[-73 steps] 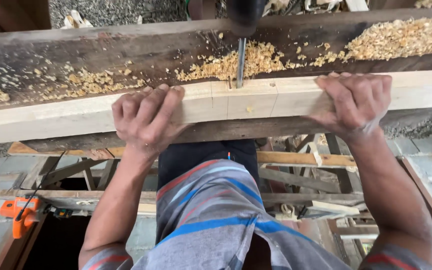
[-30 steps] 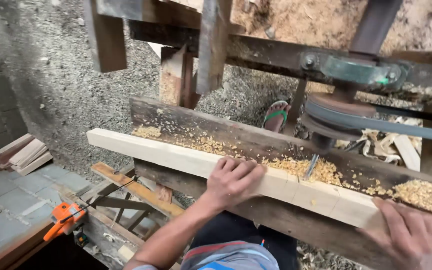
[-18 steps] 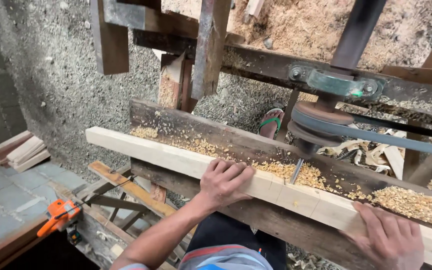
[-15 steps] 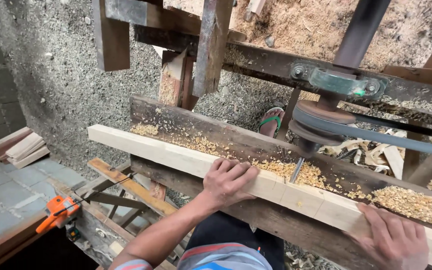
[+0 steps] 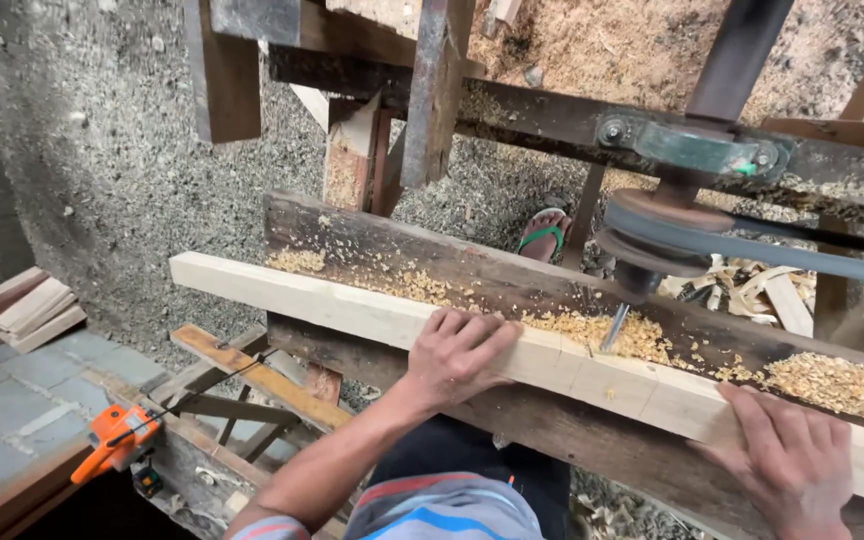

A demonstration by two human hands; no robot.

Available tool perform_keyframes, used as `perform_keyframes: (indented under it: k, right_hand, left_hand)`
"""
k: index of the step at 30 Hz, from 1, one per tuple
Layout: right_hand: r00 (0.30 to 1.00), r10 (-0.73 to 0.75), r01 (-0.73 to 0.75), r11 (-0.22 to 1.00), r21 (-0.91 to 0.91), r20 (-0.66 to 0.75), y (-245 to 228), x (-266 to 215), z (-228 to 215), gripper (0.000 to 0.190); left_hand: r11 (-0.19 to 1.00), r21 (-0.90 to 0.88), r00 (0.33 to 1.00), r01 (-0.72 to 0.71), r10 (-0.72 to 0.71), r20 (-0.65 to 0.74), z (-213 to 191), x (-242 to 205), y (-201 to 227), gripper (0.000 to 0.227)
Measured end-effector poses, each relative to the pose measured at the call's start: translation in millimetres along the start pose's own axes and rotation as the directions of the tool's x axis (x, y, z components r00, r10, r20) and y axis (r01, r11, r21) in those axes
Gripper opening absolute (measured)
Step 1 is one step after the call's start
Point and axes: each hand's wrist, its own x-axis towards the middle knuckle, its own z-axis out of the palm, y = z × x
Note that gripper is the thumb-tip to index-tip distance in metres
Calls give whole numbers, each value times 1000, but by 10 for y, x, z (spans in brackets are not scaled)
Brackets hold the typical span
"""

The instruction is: The person uses a drill press to drill a series of holes along a marked line on a long wooden plank. They hold the plank steady with both hands while operating the machine, creating wood shavings as the drill bit penetrates the wood.

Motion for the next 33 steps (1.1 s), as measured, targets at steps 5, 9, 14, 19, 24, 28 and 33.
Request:
perform_keyframes:
  k: [5,9,14,19,24,28,33]
  right_hand:
    - [999,15,-13,1000,27,-39,-38,44,-59,63]
    - [999,18,-13,992,124,-39,-139,1,-168,58]
    - [992,88,-102,981,163,92,-266,-468,-139,54]
    - [994,99,-104,990,92,53,-188,-803,13,41]
    - [988,47,-37,997,71,-144,-202,-819,151,66]
    - [990,72,-61,994,91,-125,-226,-748,115,60]
    - [981,36,-18,995,96,-191,-187,-825,213,66]
  left_hand:
    - [999,-11,997,48,-47,62,40,-103,63,42]
    - [988,-138,992,73,-57,117,214,-386,129,51]
    - [977,-192,973,90,-45,229,251,-757,243,48]
    - [969,-168,946,182,-126,298,163,-748,576,47]
    - [982,-176,893,-74,144,427,524,-462,1225,76]
    - [932,-327,912,-159,266,312,618,-215,1575,81]
    - [936,-348,896,-59,203,395,465,-589,810,40]
